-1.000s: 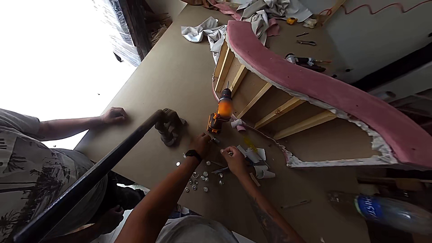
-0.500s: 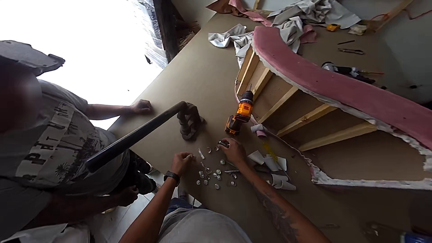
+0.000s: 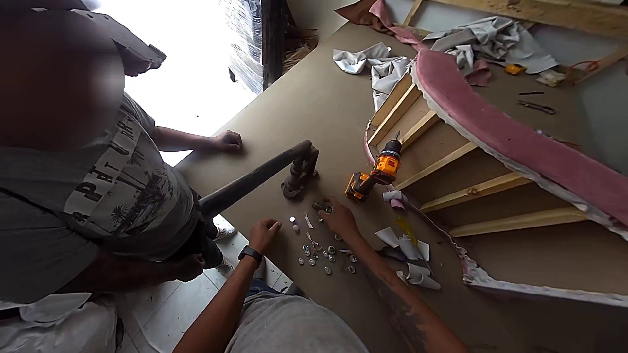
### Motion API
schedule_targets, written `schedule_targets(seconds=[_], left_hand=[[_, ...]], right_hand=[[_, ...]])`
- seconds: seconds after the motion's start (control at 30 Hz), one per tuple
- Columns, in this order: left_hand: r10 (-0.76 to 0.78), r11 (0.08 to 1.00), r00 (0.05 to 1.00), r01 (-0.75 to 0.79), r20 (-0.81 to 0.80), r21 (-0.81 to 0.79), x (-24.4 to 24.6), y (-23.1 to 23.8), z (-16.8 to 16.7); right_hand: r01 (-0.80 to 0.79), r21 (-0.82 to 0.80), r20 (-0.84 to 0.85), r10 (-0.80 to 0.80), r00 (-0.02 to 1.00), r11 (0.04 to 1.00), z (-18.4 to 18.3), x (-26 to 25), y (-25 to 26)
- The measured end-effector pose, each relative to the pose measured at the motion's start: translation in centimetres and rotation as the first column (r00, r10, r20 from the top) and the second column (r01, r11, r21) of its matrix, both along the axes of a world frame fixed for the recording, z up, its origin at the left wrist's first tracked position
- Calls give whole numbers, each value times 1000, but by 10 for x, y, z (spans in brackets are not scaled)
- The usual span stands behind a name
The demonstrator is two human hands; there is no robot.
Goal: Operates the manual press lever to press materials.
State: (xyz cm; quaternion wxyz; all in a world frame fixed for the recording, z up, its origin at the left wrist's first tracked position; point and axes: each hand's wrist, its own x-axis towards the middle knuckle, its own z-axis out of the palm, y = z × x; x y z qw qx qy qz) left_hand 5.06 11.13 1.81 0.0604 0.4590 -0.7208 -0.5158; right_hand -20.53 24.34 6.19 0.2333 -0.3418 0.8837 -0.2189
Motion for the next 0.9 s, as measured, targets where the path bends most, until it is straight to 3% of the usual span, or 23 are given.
schedule_targets(seconds=[0.1, 0.17, 0.2, 0.3, 0.4, 0.57, 0.7, 0.9], left_hand=[[38, 998, 997, -34, -72, 62, 32, -2, -7], [52, 995, 992, -42, -112, 91, 50, 1, -10], [46, 995, 991, -34, -129, 96, 56, 1, -11], [-3, 995, 989, 18, -147, 100, 59, -2, -13], [-63, 991, 990, 77, -127, 110, 54, -11, -12], [-96, 982, 985, 117, -145, 147, 54, -20, -12], [-97, 970, 979, 134, -181, 203, 58, -21, -15], [-176, 948, 963, 222, -205, 227, 63, -30, -21]], right_hand=[[138, -85, 419, -90, 903, 987, 19, 16, 17], [188, -132, 543, -87, 835, 973, 22, 34, 22], [183, -161, 493, -81, 866, 970, 20, 42, 20], [110, -290, 80, -90, 993, 951, 6, 67, 6], [58, -413, -117, -116, 986, 909, -16, 80, -16], [96, -529, -87, -167, 982, 843, -28, 92, -48], [213, -626, -16, -285, 958, 750, -40, 97, -78], [212, -598, -106, -338, 935, 773, -45, 100, -104]])
